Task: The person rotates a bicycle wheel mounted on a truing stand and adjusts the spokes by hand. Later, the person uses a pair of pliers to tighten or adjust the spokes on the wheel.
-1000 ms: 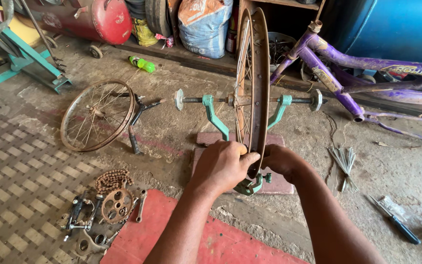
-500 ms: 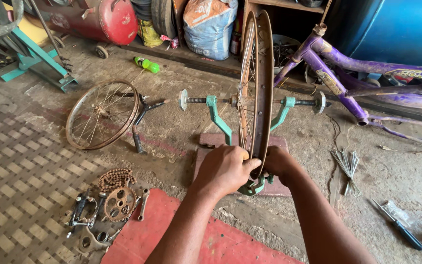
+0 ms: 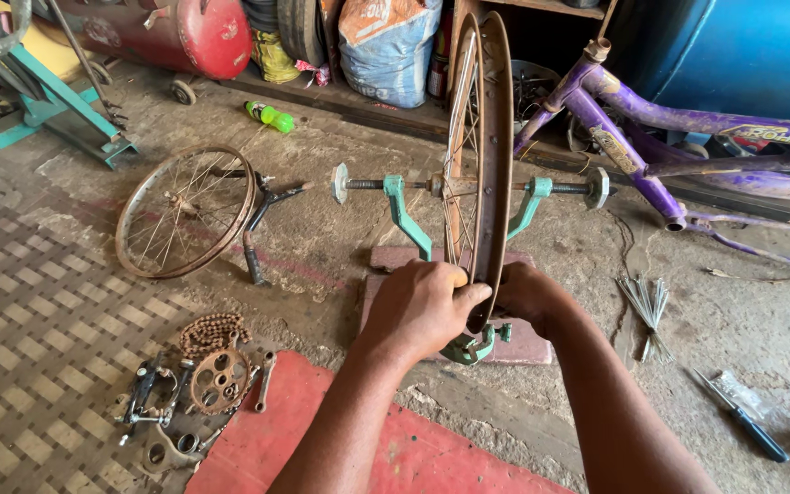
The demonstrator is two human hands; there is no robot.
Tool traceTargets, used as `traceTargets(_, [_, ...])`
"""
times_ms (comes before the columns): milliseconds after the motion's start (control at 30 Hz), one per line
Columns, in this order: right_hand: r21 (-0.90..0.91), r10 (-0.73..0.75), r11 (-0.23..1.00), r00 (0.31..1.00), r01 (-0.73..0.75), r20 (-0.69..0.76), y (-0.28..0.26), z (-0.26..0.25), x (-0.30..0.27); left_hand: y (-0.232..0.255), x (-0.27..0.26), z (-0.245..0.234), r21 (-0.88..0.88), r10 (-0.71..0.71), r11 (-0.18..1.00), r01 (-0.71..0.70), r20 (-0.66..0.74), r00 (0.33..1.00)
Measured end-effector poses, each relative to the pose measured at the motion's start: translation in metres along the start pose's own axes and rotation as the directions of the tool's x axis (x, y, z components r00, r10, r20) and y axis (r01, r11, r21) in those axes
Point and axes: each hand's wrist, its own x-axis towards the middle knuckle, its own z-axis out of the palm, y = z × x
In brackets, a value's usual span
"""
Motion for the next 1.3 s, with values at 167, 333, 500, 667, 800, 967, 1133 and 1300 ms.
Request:
traceTargets(167, [-0.231, -0.066, 0.972, 0.996, 0.048, -0.068, -0.006, 0.000, -0.004, 0.001, 0.003, -0.004, -0.012, 0.062, 0.998, -0.063, -0.098, 0.993])
traceTargets(333, [-0.142, -0.017, 0.990, 0.999, 0.012, -0.028, -0.016, -0.001, -0.018, 0.004, 0.006, -0.006, -0.061, 0.157, 0.981, -0.183, -0.295, 0.943])
traceTargets(500, [-0.281, -0.123, 0.955, 0.987, 0.089, -0.104, -0.027, 0.007, -0.033, 0.009, 0.007, -0.009, -0.118, 0.153, 0.972, -0.204, -0.340, 0.928])
traceTargets(667, [-0.241, -0.116, 0.967, 0.984, 0.081, -0.134, -0.041, 0.009, -0.043, 0.018, 0.012, -0.016, -0.141, 0.131, 0.971, -0.194, -0.362, 0.923])
traceTargets(800, [-0.641, -0.286, 0.750, 0.954, 0.162, -0.093, -0.043, 0.014, -0.037, 0.017, 0.014, -0.015, -0.147, 0.123, 0.972, -0.184, -0.348, 0.929])
traceTargets(967, [0.084, -0.098, 0.992, 0.995, 0.099, -0.009, -0.024, 0.017, -0.041, 0.019, 0.013, -0.015, -0.113, 0.171, 0.965, -0.235, -0.406, 0.898])
traceTargets(1133, [0.319, -0.058, 0.948, 0.994, 0.026, 0.090, -0.017, 0.008, -0.042, 0.018, 0.014, -0.018, -0.135, 0.157, 0.966, -0.218, -0.362, 0.919])
traceTargets(1300, [0.252, -0.092, 0.967, 0.980, 0.046, 0.177, -0.018, -0.008, -0.045, -0.011, 0.010, 0.006, -0.204, -0.060, 0.979, 0.033, -0.131, 0.990])
